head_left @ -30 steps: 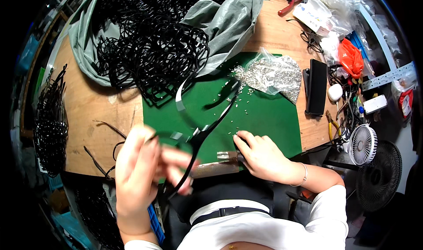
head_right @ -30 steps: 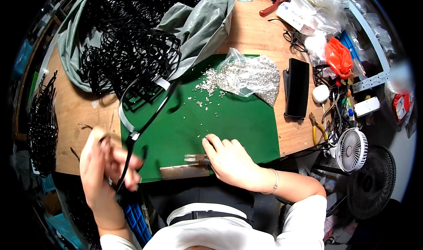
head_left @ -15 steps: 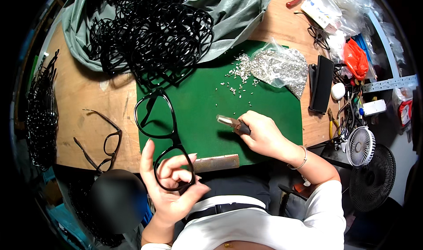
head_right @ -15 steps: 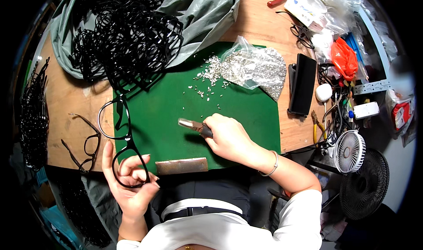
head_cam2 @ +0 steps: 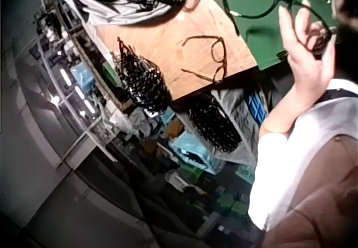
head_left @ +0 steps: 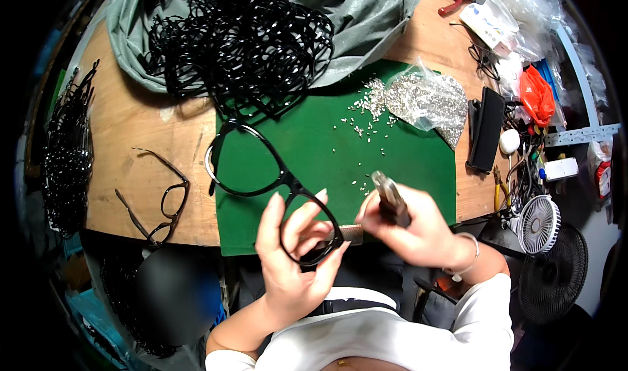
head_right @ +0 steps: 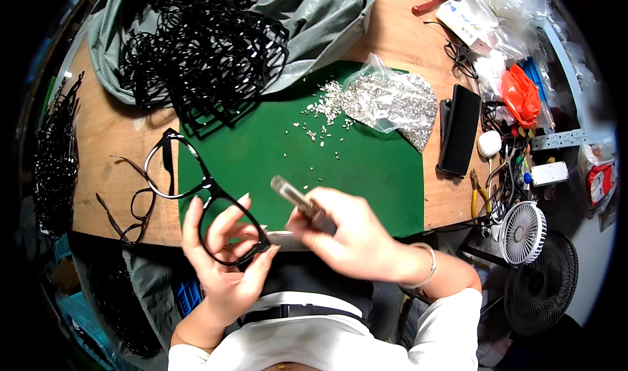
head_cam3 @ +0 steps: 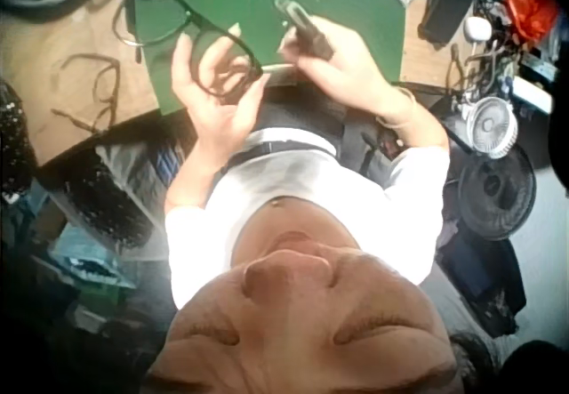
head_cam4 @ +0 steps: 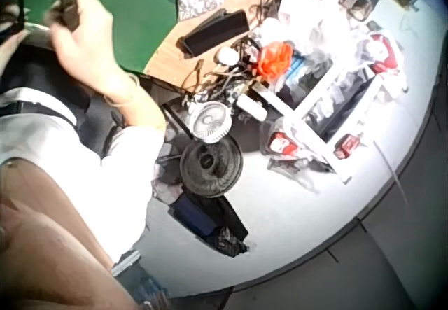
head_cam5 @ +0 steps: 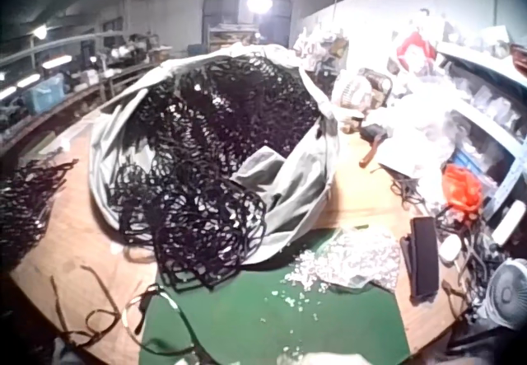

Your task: The person repeatedly picks up black eyeglass frames from a pile and uses pliers to trim the temple arms, then places the trimmed frames on the table. The process is repeated for multiple frames throughout the clip.

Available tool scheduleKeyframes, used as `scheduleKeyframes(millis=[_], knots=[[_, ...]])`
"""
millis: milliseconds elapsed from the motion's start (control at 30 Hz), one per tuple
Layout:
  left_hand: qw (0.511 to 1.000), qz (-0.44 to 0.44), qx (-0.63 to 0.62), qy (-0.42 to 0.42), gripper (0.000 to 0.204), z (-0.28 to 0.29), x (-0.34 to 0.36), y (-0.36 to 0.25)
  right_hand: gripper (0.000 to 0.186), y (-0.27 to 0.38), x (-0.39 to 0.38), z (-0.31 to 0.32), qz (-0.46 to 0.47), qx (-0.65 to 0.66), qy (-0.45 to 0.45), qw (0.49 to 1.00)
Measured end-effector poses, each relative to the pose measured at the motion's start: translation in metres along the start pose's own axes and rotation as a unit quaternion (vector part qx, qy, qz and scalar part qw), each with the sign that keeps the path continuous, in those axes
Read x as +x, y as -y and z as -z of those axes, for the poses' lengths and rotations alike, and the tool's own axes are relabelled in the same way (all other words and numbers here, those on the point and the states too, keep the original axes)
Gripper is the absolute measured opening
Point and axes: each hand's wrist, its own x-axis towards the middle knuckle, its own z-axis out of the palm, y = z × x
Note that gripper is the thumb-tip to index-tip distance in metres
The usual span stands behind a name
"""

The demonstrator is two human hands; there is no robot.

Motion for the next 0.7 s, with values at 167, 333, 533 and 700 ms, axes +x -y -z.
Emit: scheduleKeyframes(millis=[167,333,533,700], knots=[[0.999,-0.010,0.016,-0.039,0.086,-0.015,0.000,-0.007,0.012,0.008,-0.003,-0.023,0.096,0.023,-0.058,0.993],[0.996,-0.044,0.038,-0.075,0.087,-0.020,-0.005,-0.001,0.011,0.018,-0.006,-0.029,-0.047,0.281,-0.040,0.958],[0.999,0.003,-0.041,0.000,0.084,-0.008,0.004,-0.010,0.017,0.027,0.001,-0.010,-0.154,0.230,0.095,0.956],[0.998,0.016,-0.062,-0.004,0.084,-0.006,0.007,-0.016,0.017,0.033,-0.001,-0.014,-0.063,0.189,0.064,0.978]])
